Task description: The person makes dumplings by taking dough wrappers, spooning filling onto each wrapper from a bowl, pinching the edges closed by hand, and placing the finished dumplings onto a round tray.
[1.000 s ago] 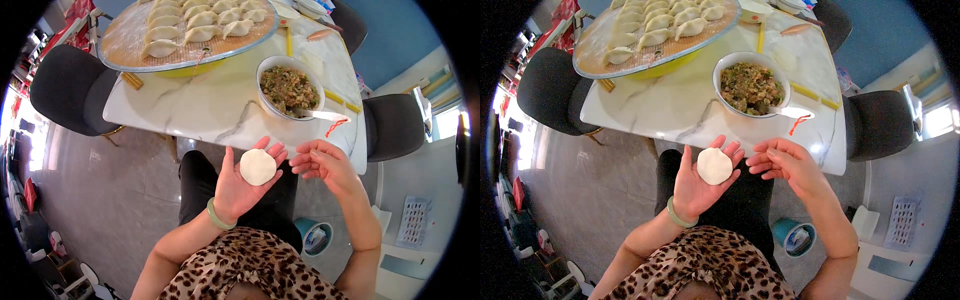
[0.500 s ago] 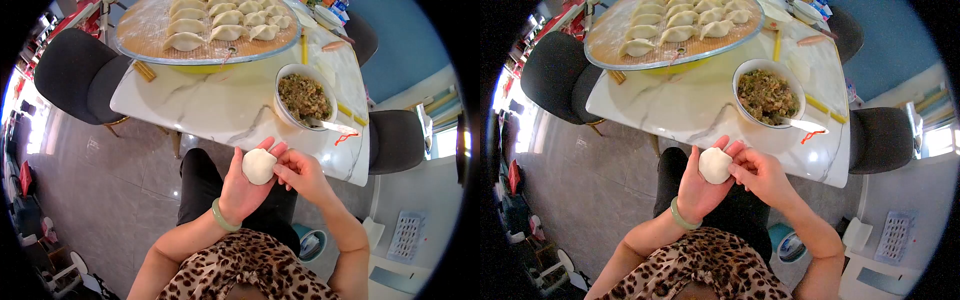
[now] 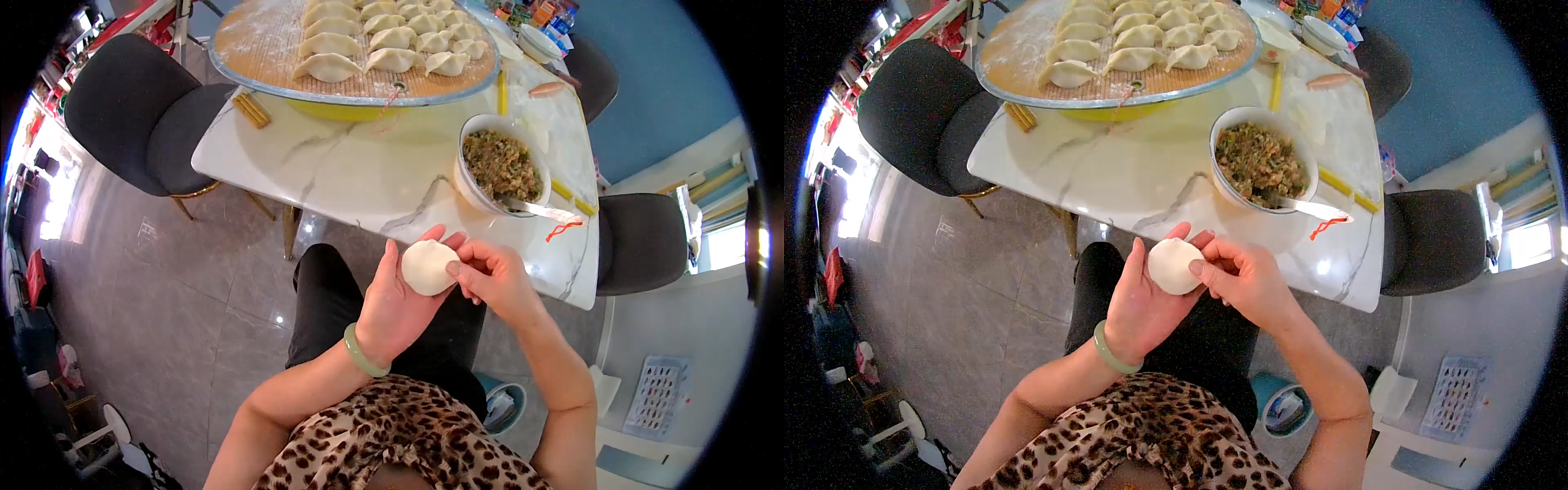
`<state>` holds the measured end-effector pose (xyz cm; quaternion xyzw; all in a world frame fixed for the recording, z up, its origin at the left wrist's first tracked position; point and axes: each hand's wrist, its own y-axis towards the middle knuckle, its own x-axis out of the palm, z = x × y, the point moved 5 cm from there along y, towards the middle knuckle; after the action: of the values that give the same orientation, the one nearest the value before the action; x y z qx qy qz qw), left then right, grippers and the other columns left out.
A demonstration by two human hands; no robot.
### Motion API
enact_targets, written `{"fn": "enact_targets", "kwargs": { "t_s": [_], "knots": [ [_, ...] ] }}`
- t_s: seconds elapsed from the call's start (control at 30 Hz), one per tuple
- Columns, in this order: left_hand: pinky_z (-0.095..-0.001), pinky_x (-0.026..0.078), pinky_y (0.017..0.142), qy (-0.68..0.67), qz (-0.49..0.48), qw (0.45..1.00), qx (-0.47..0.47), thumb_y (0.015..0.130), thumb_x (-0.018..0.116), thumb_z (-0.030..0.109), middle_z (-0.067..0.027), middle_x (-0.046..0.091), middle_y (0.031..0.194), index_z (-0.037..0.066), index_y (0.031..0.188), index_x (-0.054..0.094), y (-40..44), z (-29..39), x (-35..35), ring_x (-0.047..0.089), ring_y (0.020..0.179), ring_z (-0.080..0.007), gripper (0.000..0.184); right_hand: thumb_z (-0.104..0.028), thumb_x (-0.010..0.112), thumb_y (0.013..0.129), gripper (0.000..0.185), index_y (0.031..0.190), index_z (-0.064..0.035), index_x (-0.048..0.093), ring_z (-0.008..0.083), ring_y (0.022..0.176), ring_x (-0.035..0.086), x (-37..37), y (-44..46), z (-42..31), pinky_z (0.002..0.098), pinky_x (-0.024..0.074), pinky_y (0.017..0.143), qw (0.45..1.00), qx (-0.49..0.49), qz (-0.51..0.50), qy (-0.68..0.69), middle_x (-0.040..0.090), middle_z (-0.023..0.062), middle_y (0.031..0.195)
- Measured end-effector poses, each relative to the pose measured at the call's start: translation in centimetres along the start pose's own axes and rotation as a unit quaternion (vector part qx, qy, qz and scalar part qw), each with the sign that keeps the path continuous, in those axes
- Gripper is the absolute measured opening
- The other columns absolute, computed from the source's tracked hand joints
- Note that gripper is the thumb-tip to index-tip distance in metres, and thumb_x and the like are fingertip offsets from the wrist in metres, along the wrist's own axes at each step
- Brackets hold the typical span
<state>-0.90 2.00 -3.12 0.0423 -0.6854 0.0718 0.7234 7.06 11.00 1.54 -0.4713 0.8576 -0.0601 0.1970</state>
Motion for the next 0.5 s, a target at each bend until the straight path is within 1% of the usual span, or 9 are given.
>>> {"fn": "enact_targets", "kwargs": {
  "t_s": [0.1,0.13,0.2,0.23,0.3,0.33,0.4,0.47,0.5],
  "knots": [
    [-0.0415,0.027,0.111,0.027,0.034,0.999,-0.005,0.100,0.019,0.047,-0.0122,0.039,0.143,0.007,0.139,0.036,-0.3,0.1,-0.6,0.038,0.131,-0.0263,0.058,-0.021,0.064,0.087,0.021,0.091,-0.0011,0.062,0.0082,0.055,0.051,-0.9,-0.3,-2.3,0.0252,0.0437,0.049,0.985,-0.098,0.040,-0.134,0.059,0.0028,0.068],
    [-0.0415,0.027,0.111,0.027,0.032,0.999,-0.003,0.100,0.019,0.047,-0.0122,0.039,0.143,0.007,0.139,0.036,-0.3,0.1,-0.4,0.038,0.131,-0.0263,0.058,-0.021,0.064,0.087,0.021,0.091,-0.0011,0.062,0.0082,0.055,0.051,-0.9,-0.6,-3.4,0.0252,0.0437,0.049,0.985,-0.099,0.039,-0.136,0.059,0.0028,0.068],
    [-0.0406,0.027,0.111,0.040,0.041,0.998,0.006,0.101,0.020,0.046,-0.0127,0.037,0.144,0.005,0.140,0.034,-0.4,0.1,-0.2,0.037,0.131,-0.0264,0.059,-0.022,0.067,0.083,0.021,0.090,-0.0033,0.061,0.0160,0.054,0.056,-0.4,-1.2,-6.0,0.0306,0.0458,0.051,0.931,-0.156,0.070,-0.323,0.059,0.0058,0.067],
    [-0.0406,0.027,0.111,0.041,0.043,0.998,0.008,0.101,0.020,0.046,-0.0127,0.037,0.144,0.005,0.140,0.034,-0.5,0.2,-0.2,0.037,0.131,-0.0264,0.059,-0.022,0.067,0.083,0.021,0.090,-0.0033,0.061,0.0160,0.054,0.056,-0.1,-1.2,-5.9,0.0306,0.0458,0.051,0.931,-0.157,0.069,-0.322,0.059,0.0058,0.067],
    [-0.0399,0.026,0.112,0.049,0.036,0.998,0.010,0.100,0.021,0.047,-0.0136,0.035,0.145,0.003,0.142,0.029,-0.9,0.0,-0.3,0.035,0.133,-0.0267,0.062,-0.018,0.072,0.078,0.020,0.089,-0.0045,0.062,0.0181,0.057,0.057,2.0,-2.4,-6.7,0.0309,0.0442,0.052,0.784,-0.325,0.054,-0.526,0.058,0.0057,0.066],
    [-0.0399,0.026,0.112,0.050,0.039,0.998,0.008,0.100,0.021,0.047,-0.0136,0.035,0.145,0.003,0.142,0.029,-1.0,0.1,-0.3,0.035,0.133,-0.0267,0.062,-0.018,0.072,0.078,0.020,0.089,-0.0045,0.062,0.0181,0.057,0.057,2.4,-2.7,-6.4,0.0309,0.0442,0.052,0.786,-0.323,0.054,-0.524,0.058,0.0057,0.066],
    [-0.0406,0.026,0.112,0.022,0.034,0.999,0.006,0.099,0.023,0.049,-0.0146,0.034,0.145,0.003,0.143,0.028,-1.1,0.5,0.1,0.034,0.133,-0.0271,0.064,-0.020,0.072,0.078,0.021,0.090,-0.0055,0.064,0.0251,0.058,0.057,3.1,-3.4,-5.8,0.0322,0.0448,0.052,0.830,-0.312,0.002,-0.462,0.059,0.0071,0.067],
    [-0.0406,0.026,0.111,0.027,0.033,0.999,0.007,0.099,0.023,0.051,-0.0147,0.034,0.146,0.004,0.143,0.029,-1.1,0.8,0.7,0.033,0.135,-0.0270,0.065,-0.022,0.068,0.081,0.020,0.093,-0.0085,0.060,0.0214,0.058,0.060,1.4,-4.3,-5.1,0.0344,0.0458,0.049,0.849,-0.274,0.002,-0.451,0.057,0.0067,0.064],
    [-0.0405,0.026,0.111,0.003,0.028,1.000,-0.002,0.099,0.022,0.051,-0.0147,0.034,0.146,0.005,0.143,0.029,-1.2,1.0,0.8,0.032,0.135,-0.0268,0.064,-0.018,0.066,0.083,0.018,0.096,-0.0070,0.060,0.0178,0.057,0.059,-0.7,-4.6,-3.7,0.0321,0.0454,0.049,0.890,-0.234,0.083,-0.382,0.057,0.0060,0.064]
  ]
}}
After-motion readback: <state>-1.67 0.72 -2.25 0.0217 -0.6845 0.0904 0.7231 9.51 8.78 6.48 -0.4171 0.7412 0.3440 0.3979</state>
